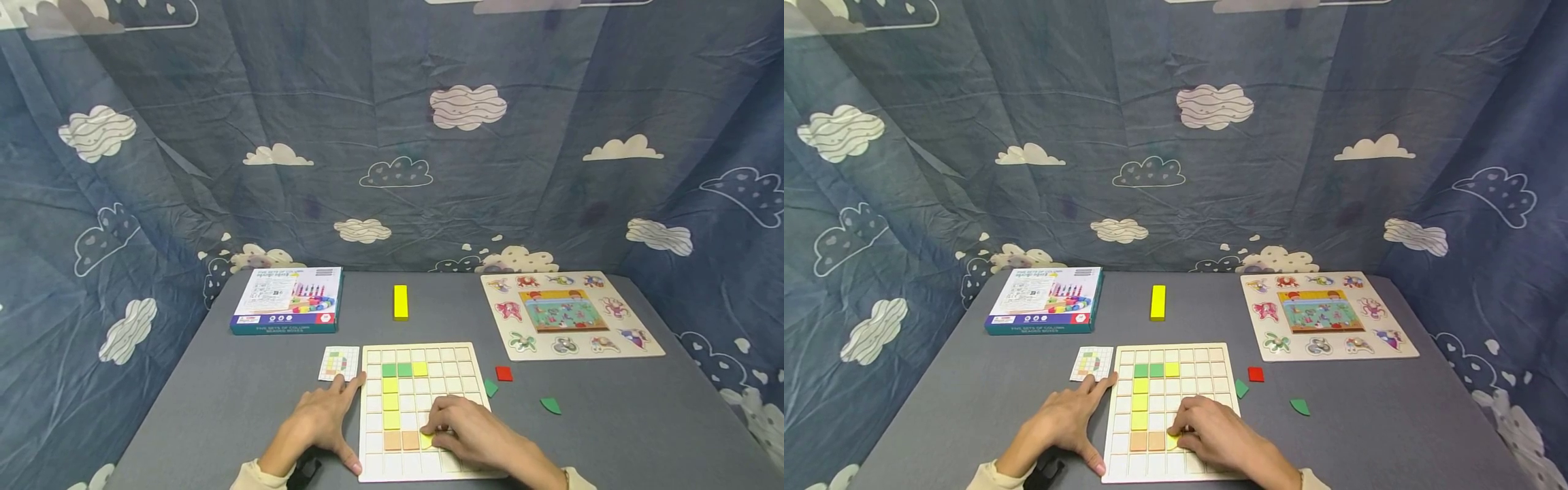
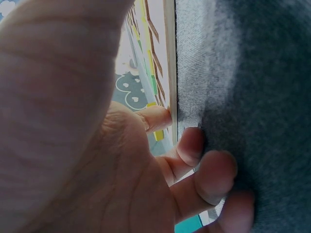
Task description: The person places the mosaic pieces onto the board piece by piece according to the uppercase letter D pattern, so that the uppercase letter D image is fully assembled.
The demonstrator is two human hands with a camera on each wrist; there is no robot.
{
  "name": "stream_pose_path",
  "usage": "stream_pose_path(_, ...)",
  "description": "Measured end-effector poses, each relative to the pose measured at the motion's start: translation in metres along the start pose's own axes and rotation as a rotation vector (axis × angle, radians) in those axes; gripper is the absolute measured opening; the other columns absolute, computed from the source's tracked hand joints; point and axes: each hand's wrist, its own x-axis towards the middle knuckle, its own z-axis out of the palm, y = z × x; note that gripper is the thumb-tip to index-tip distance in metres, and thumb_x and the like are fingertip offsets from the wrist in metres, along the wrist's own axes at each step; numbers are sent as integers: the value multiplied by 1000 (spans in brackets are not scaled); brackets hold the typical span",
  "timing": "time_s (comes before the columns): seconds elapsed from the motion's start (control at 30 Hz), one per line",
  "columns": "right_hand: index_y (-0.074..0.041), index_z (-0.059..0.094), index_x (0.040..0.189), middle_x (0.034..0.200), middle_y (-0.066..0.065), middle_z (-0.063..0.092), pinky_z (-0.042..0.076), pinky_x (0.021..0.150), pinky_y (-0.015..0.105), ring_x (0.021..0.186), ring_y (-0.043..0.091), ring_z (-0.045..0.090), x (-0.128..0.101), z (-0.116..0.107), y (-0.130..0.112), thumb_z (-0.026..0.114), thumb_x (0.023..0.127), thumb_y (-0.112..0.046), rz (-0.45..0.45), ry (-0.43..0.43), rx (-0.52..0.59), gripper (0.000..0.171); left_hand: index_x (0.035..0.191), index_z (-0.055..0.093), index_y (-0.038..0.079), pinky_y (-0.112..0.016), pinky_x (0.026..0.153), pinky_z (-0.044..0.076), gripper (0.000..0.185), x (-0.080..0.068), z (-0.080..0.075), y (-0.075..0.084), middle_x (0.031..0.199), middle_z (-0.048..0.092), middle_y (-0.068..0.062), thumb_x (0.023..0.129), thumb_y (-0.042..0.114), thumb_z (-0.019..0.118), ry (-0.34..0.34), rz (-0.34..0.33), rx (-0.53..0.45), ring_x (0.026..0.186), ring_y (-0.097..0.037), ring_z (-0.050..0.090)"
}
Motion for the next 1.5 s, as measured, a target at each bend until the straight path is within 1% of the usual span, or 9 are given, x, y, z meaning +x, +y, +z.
stream_pose_path(0.17, -20, 76, 90, 92, -15, 64, 45, 67, 17, 78, -4, 49, 2, 1, -3, 80, 84, -35, 15, 11, -38, 16, 158, 24, 22, -58, 79, 50, 147, -1, -1, 0, 145, 45, -22, 36, 68, 92, 8, -3, 7, 98, -42, 64)
stream_pose_path(0.23, -21, 74, 87, 90, -15, 63, 44, 66, 16, 75, -5, 47, 4, 2, -4, 81, 83, -37, 17, 18, -60, 17, 158, 24, 22, -58, 80, 50, 147, -1, -1, 0, 146, 45, -23, 36, 68, 92, 7, -4, 5, 100, -44, 64)
stream_pose_path(0.47, -22, 70, 84, 84, -14, 60, 42, 62, 16, 71, -5, 44, 5, 3, -6, 83, 81, -29, 45, 5, -68, 15, 158, 23, 23, -58, 81, 50, 147, 0, -1, 1, 147, 44, -22, 37, 69, 91, 0, -1, 9, 99, -43, 64)
stream_pose_path(0.73, -24, 72, 89, 88, -15, 63, 45, 65, 17, 75, -5, 48, 5, 3, -2, 81, 84, -30, 44, 8, -58, 12, 158, 25, 21, -56, 78, 50, 147, -1, -1, 1, 140, 48, -18, 36, 68, 92, 16, 10, 7, 93, -39, 63)
stream_pose_path(0.93, -23, 73, 93, 88, -15, 63, 46, 68, 19, 79, -4, 52, 4, 4, -2, 80, 83, -30, 10, 16, -100, 14, 158, 25, 21, -58, 80, 49, 147, -1, -1, 2, 143, 46, -20, 36, 67, 92, 12, 10, -2, 96, -43, 64)
stream_pose_path(1.03, -23, 73, 94, 91, -16, 64, 47, 70, 19, 81, -3, 53, 3, 4, -2, 80, 84, -29, 17, 1, -103, 13, 158, 25, 21, -58, 81, 49, 147, 0, -1, 2, 144, 46, -20, 36, 68, 92, 7, 6, -1, 97, -44, 63)
stream_pose_path(1.2, -23, 74, 98, 95, -16, 66, 49, 74, 22, 86, -3, 56, 2, 0, 2, 79, 86, -28, 37, -34, -75, 14, 158, 25, 22, -58, 80, 49, 147, 1, 0, 1, 143, 46, -20, 35, 68, 92, 3, 0, 5, 97, -43, 63)
stream_pose_path(1.37, -22, 74, 99, 95, -15, 67, 50, 73, 21, 84, -3, 57, -2, -6, 7, 78, 87, -27, 43, -27, -41, 14, 158, 25, 22, -58, 80, 49, 147, 1, 0, 1, 143, 46, -20, 35, 68, 92, -2, -6, 4, 97, -43, 63)
stream_pose_path(1.5, -20, 75, 101, 96, -13, 67, 50, 73, 22, 83, -2, 57, -6, -12, 11, 77, 88, -26, 74, -29, -22, 14, 158, 25, 22, -58, 81, 48, 147, 1, -1, 1, 141, 47, -19, 35, 68, 92, -2, -4, 2, 96, -42, 63)
